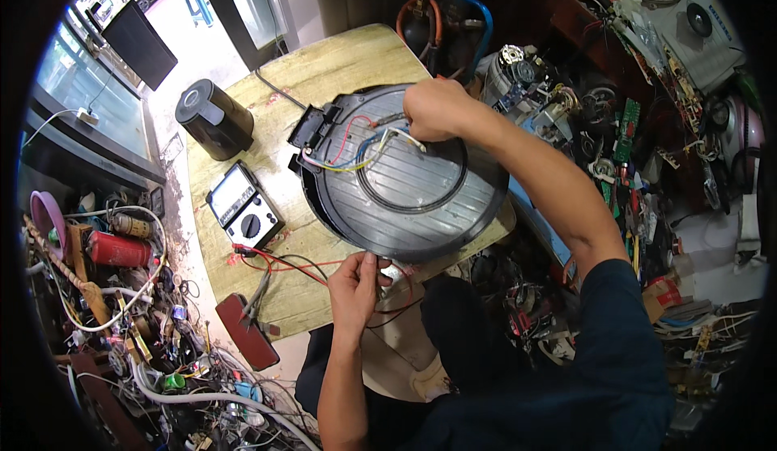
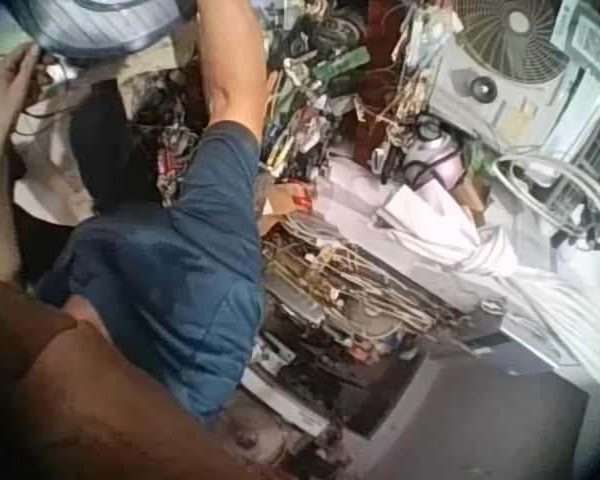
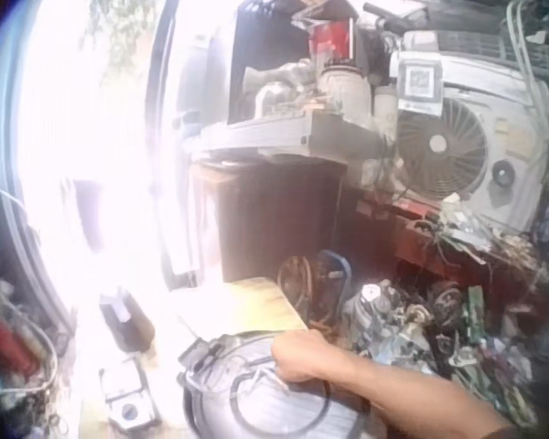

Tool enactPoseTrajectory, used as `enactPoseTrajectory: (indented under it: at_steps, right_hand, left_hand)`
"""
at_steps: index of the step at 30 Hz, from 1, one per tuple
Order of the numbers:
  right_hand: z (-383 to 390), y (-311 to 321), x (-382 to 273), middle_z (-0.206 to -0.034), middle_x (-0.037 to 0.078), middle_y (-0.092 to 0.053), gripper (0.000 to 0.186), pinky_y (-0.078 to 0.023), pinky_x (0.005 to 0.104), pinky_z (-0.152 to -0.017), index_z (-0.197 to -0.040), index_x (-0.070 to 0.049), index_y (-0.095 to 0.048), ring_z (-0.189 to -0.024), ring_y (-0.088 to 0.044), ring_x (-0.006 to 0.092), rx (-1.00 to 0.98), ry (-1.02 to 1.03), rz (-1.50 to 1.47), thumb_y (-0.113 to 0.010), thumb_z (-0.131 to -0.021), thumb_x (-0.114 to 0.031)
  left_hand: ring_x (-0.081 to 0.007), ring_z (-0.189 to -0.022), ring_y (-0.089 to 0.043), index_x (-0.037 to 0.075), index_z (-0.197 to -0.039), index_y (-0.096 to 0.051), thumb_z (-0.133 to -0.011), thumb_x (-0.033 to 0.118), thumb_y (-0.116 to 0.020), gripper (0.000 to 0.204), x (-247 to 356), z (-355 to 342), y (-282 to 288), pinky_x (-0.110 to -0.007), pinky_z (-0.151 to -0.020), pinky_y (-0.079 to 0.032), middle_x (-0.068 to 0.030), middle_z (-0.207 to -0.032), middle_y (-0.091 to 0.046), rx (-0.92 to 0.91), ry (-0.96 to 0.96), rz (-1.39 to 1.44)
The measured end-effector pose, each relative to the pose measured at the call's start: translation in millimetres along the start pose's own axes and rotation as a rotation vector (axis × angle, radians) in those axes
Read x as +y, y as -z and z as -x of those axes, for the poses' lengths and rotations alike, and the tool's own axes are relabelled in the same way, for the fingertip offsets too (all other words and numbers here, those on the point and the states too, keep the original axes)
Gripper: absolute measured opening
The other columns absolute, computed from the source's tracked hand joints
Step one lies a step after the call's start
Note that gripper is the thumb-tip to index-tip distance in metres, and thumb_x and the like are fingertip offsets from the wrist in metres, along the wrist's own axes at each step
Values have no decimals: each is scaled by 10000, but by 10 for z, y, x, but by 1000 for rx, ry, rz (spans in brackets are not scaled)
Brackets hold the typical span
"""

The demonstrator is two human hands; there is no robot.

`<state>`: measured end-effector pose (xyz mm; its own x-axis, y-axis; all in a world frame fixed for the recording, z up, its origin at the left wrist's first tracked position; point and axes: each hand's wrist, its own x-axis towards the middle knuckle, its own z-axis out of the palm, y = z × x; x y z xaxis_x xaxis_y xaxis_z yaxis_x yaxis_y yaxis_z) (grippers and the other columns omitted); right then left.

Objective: The person uses a multimeter to test a circular electronic component on a cluttered workbench, then moves to a scooter to test its electrical system. The person connects multimeter probes to wires on the component and later to the scooter's battery terminals.

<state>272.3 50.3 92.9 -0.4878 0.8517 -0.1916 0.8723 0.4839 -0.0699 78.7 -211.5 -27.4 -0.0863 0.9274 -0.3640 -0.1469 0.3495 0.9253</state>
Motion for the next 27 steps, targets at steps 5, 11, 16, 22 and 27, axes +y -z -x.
enactPoseTrajectory:
  at_steps: [5,11,16,22,27]
  right_hand:
    - [-87,94,97,-790,179,-740,242,-554,407,-702,-859,-23,-805,-757,-722,314,3,-3,-226,-796,-704,-208]
    - [-118,26,265,-768,177,-737,240,-534,375,-667,-870,16,-795,-711,-706,252,-76,56,-328,-834,-744,-185]
    - [-124,-12,301,-759,172,-731,230,-523,375,-662,-866,23,-785,-705,-693,244,-54,64,-394,-829,-769,-182]
    - [-131,-29,334,-758,170,-725,238,-520,375,-668,-873,30,-773,-712,-688,237,-69,89,-403,-821,-790,-188]
    - [-123,-41,355,-764,164,-726,251,-520,372,-670,-907,33,-769,-711,-685,232,-79,117,-432,-806,-819,-199]
  left_hand:
    - [-110,-691,-673,-64,-1073,-691,-1085,239,-587,321,-20,11,0,-244,-654,-520,-104,-926,-763,-1,-10,-2]
    - [-111,-700,-678,-63,-1075,-687,-1084,243,-592,321,-9,30,0,-246,-658,-525,-101,-936,-763,-2,-16,7]
    - [-96,-676,-651,-44,-1026,-681,-1082,227,-585,293,-18,41,-46,-241,-610,-533,-83,-905,-742,60,-202,-84]
    - [-118,-641,-671,-65,-1001,-671,-1058,124,-602,209,-40,44,-70,-258,-621,-559,-99,-847,-747,130,-467,-280]
    - [-121,-659,-684,-63,-1005,-675,-1051,114,-612,194,-83,22,-46,-253,-632,-562,-97,-834,-750,132,-553,-363]
